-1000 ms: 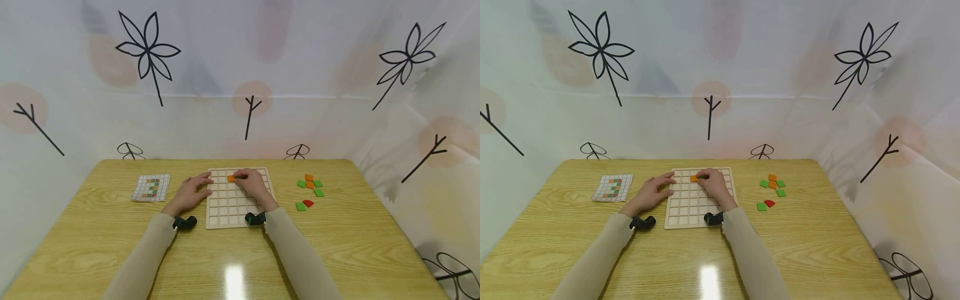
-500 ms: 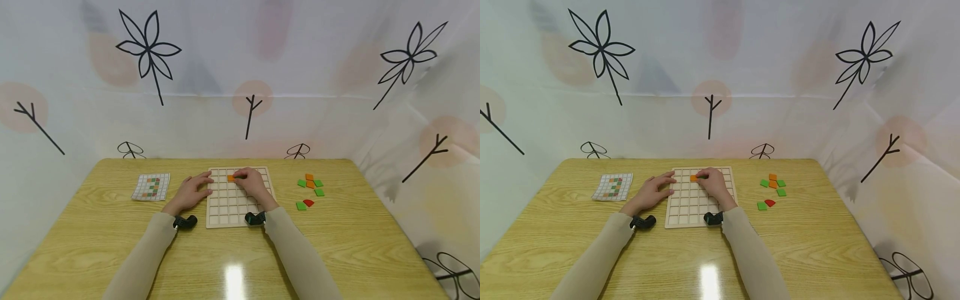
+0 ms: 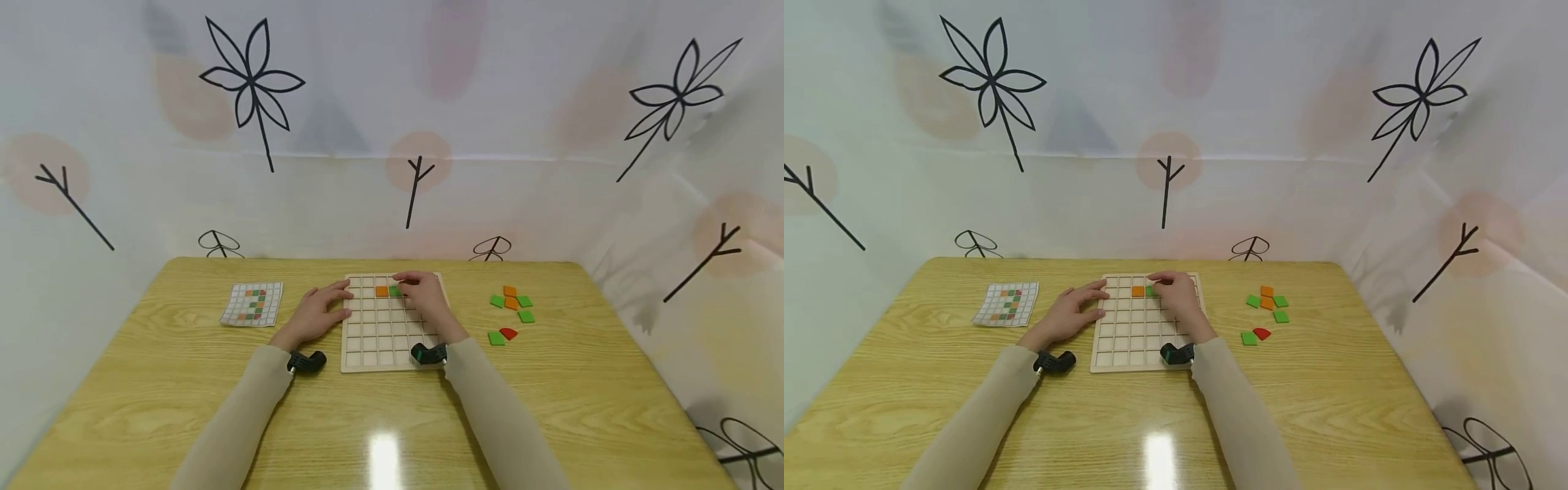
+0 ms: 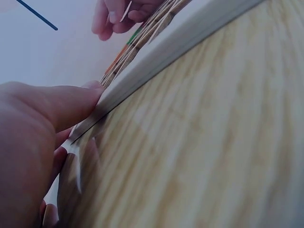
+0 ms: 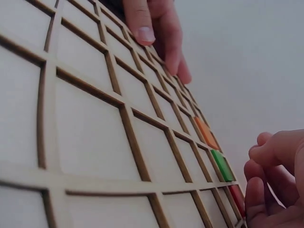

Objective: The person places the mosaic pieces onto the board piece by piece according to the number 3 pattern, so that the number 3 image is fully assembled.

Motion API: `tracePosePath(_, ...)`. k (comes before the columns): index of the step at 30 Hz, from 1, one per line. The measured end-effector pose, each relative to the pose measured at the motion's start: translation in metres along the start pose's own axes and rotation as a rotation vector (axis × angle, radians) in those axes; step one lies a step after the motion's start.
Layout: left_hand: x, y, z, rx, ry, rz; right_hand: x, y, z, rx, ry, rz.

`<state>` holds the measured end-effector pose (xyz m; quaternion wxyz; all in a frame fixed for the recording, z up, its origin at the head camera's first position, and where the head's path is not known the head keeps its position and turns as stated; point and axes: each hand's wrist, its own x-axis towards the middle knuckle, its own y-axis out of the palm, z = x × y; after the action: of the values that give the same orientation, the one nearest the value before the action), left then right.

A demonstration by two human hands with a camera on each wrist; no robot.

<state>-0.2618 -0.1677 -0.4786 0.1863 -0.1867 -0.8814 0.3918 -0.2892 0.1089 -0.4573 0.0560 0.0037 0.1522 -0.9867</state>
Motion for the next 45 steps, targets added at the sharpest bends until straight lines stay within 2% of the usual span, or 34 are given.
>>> tracePosePath(6, 0.000, 0.000, 0.000, 0.011, -0.003, 0.005, -0.002, -0.014, -0.001, 0.063, 0.003, -0.013)
tracePosePath(12, -0.001, 0.000, -0.001, 0.010, 0.003, 0.000, -0.007, -0.036, -0.007, 0.040, -0.022, -0.026)
tracePosePath(22, 0.000, 0.000, -0.003, 0.003, 0.014, -0.002, -0.028, -0.081, -0.016, -0.112, -0.035, -0.074)
tracePosePath(32, -0.001, 0.002, -0.001, 0.002, 0.007, -0.005, -0.054, -0.129, -0.033, -0.272, -0.144, -0.077)
tracePosePath(41, -0.002, 0.003, 0.001, -0.003, -0.002, -0.006, -0.082, -0.153, -0.041, -0.442, -0.147, -0.050)
tracePosePath(45, -0.001, 0.003, 0.000, 0.003, 0.000, -0.007, -0.094, -0.161, -0.047, -0.452, -0.132, -0.042)
